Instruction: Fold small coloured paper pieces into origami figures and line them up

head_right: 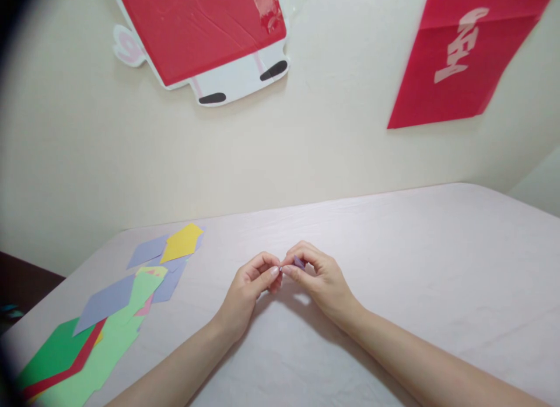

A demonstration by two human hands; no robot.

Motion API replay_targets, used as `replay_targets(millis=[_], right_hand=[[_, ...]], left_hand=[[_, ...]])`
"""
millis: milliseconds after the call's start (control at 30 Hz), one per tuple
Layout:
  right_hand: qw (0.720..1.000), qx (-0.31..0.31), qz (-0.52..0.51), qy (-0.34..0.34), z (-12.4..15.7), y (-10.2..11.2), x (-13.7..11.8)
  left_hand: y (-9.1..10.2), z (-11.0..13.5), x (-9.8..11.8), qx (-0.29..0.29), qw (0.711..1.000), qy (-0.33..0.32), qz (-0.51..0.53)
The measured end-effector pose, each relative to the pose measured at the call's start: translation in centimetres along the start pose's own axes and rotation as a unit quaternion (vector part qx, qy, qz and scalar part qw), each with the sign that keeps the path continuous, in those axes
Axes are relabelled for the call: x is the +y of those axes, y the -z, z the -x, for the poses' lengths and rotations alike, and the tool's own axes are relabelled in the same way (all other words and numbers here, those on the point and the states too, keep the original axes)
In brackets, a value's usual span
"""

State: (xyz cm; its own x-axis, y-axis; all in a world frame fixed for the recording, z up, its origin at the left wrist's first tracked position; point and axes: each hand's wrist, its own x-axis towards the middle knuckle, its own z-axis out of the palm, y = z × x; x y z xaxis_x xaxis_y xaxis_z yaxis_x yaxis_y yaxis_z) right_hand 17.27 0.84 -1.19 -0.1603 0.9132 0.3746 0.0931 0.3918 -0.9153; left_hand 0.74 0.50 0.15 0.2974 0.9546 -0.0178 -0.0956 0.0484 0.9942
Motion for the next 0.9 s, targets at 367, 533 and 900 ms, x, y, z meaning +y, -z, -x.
replay_targets(millis=[367,533,900], right_hand=[[0.990,0.017,-0.089,-0.105,0.03,-0.45,-0.53],[0.991,0.020,-0.080,-0.102,0.10,-0.38,-0.17],[0.989,0.000,0.116,0.088,-0.09,0.01,-0.96]], left_hand=[[-0.41,0.61,-0.49,0.078,0.981,-0.103,-0.144],[-0.31,0.64,-0.55,0.079,0.984,-0.098,-0.127],[-0.61,0.46,0.03,0.070,0.997,0.008,-0.014]])
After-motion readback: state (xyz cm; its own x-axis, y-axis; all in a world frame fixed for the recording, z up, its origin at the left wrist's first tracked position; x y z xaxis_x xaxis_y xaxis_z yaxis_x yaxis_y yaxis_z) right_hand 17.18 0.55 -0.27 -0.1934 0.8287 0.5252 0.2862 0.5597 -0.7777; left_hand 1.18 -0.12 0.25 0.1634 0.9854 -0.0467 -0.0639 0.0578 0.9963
